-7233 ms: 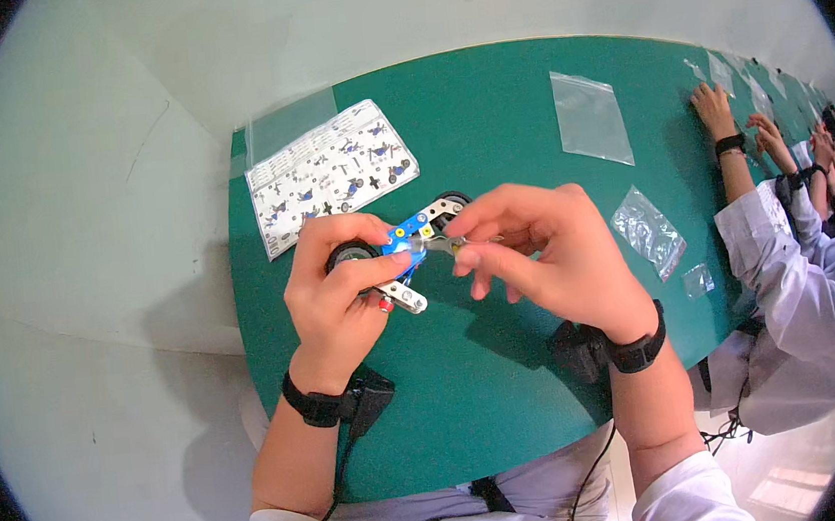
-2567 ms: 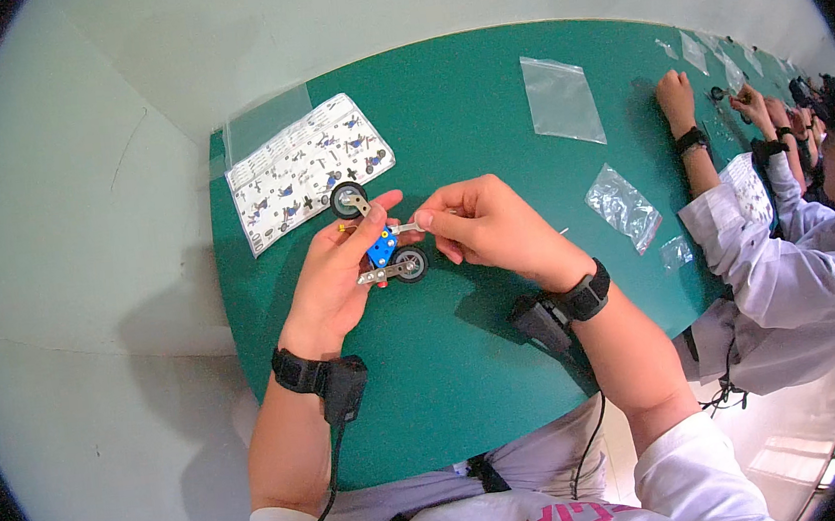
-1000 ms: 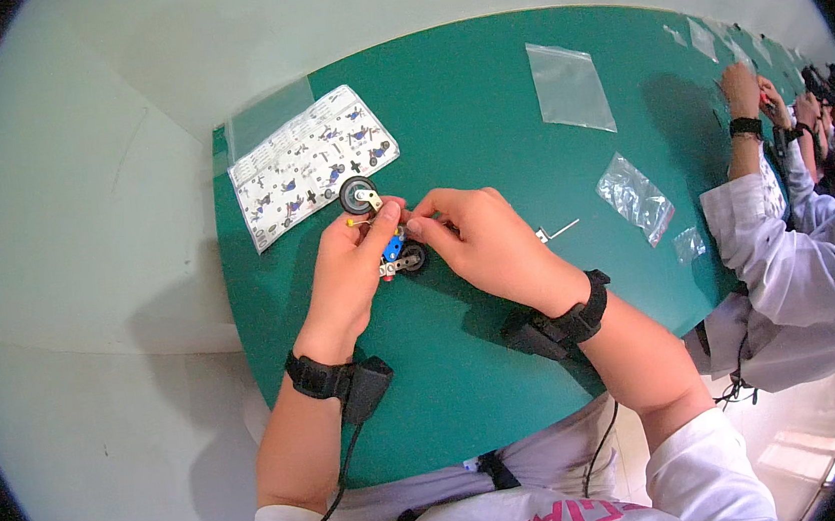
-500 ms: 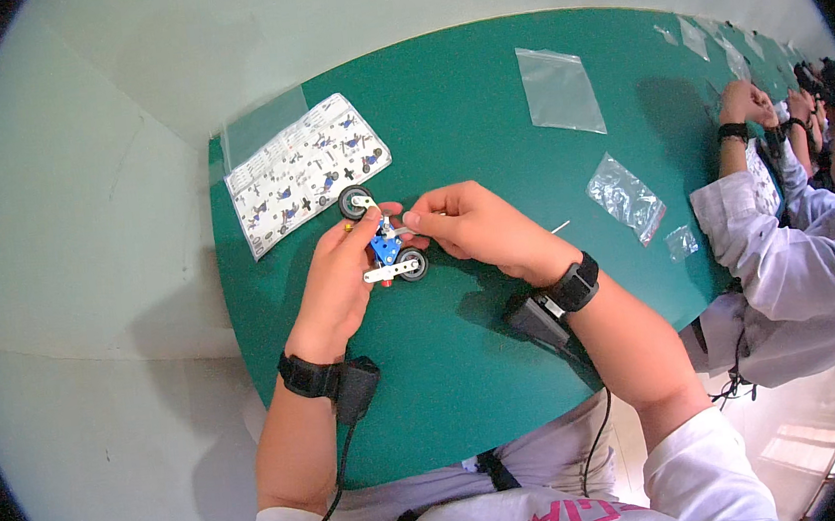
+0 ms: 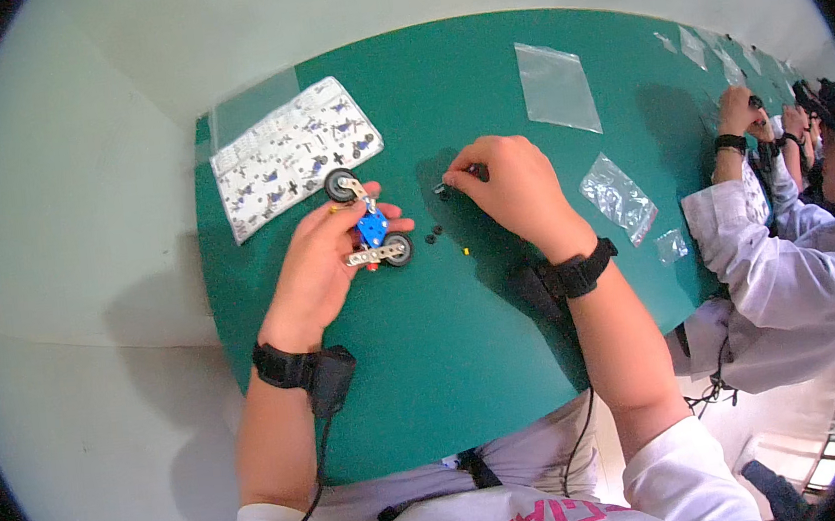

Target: The recorder is assembling a small toy motorcycle using various plastic parts and a small wrench tool.

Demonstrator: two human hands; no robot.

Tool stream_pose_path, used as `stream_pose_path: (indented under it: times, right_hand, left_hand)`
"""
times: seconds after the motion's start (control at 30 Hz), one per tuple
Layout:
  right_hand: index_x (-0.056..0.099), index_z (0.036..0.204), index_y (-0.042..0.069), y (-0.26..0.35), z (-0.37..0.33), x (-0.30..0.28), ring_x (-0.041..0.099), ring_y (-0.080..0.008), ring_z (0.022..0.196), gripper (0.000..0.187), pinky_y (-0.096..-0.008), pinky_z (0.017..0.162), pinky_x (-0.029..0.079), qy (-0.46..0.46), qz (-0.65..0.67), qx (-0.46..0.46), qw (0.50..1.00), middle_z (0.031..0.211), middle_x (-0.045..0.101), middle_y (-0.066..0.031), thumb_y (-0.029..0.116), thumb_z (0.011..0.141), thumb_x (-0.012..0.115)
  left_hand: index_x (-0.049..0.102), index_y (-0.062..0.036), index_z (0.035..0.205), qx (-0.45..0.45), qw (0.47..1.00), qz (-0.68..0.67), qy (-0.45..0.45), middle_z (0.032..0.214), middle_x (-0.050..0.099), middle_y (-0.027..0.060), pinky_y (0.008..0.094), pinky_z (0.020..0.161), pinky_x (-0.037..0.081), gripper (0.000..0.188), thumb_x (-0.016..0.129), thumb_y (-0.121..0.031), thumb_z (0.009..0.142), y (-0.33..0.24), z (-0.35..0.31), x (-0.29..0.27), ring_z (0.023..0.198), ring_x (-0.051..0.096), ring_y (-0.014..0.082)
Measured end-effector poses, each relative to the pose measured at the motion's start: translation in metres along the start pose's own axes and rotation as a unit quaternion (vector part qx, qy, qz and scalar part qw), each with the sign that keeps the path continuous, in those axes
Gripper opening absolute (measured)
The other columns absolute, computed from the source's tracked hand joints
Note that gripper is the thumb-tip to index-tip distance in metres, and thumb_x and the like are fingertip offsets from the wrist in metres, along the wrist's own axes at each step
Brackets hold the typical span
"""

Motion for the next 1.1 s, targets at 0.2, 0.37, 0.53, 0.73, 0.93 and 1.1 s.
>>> stream_pose_path:
  times: [0.2,0.37,0.53,0.73,0.93,1.1]
  right_hand:
    - [0.078,0.091,0.01,-0.002,-0.006,-0.011,0.072,-0.0326,0.08,0.016,-0.0441,0.073,0.057,-0.098,-0.086,-0.112,0.985,0.084,0.074,-0.012,0.018,0.077,0.082]
    - [0.074,0.087,0.006,0.021,-0.016,-0.038,0.071,-0.0264,0.076,0.016,-0.0364,0.068,0.055,0.31,-0.02,-0.029,0.95,0.078,0.071,-0.0096,0.009,0.074,0.083]
    - [0.074,0.085,0.006,0.016,-0.018,-0.028,0.071,-0.0252,0.075,0.014,-0.0371,0.066,0.054,0.296,-0.061,-0.064,0.951,0.079,0.071,-0.0087,0.009,0.074,0.083]
    - [0.075,0.082,0.009,0.022,-0.021,-0.014,0.072,-0.0288,0.077,0.009,-0.0404,0.067,0.056,0.279,-0.023,-0.125,0.952,0.08,0.072,-0.0095,0.01,0.074,0.079]
    - [0.075,0.083,0.009,0.023,-0.02,-0.011,0.072,-0.0346,0.078,0.008,-0.0441,0.069,0.057,0.266,-0.001,-0.149,0.953,0.079,0.073,-0.0133,0.006,0.076,0.072]
    - [0.075,0.086,0.009,0.024,-0.024,-0.013,0.071,-0.0368,0.078,0.012,-0.0459,0.069,0.057,0.231,-0.023,-0.154,0.96,0.08,0.072,-0.015,0.003,0.078,0.068]
  left_hand:
    - [0.05,0.0004,0.14,-0.002,1.0,0.006,0.007,0.129,0.065,0.025,0.0424,0.095,0.056,0.039,0.051,-0.017,0.104,0.0,0.003,-0.003,0.117,0.067,0.036]
    - [0.05,0.0001,0.139,-0.002,1.0,-0.007,0.004,0.13,0.064,0.0254,0.0426,0.095,0.056,0.038,0.051,-0.015,0.104,-0.001,0.0,-0.005,0.117,0.067,0.0362]
    - [0.05,0.0001,0.139,-0.001,1.0,-0.014,0.012,0.13,0.064,0.0257,0.0434,0.096,0.056,0.039,0.051,-0.015,0.104,-0.001,0.001,-0.003,0.118,0.067,0.0369]
    - [0.05,0.0,0.14,-0.005,1.0,-0.019,0.016,0.132,0.063,0.0265,0.0445,0.099,0.055,0.039,0.051,-0.016,0.104,0.001,0.002,-0.006,0.12,0.066,0.0373]
    - [0.05,-0.0003,0.14,-0.005,0.999,-0.036,0.028,0.138,0.06,0.0274,0.0445,0.101,0.054,0.041,0.052,-0.016,0.102,0.0,0.003,-0.01,0.121,0.065,0.0379]
    - [0.05,-0.0004,0.14,-0.003,0.998,-0.036,0.048,0.141,0.059,0.0267,0.043,0.101,0.053,0.044,0.051,-0.013,0.098,-0.001,0.003,-0.008,0.125,0.063,0.0374]
Point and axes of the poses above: each hand's wrist, its own z-axis towards the middle knuckle, its own x-axis out of the palm, y = z × x, the point moved 1 cm from there along z, towards the middle knuckle
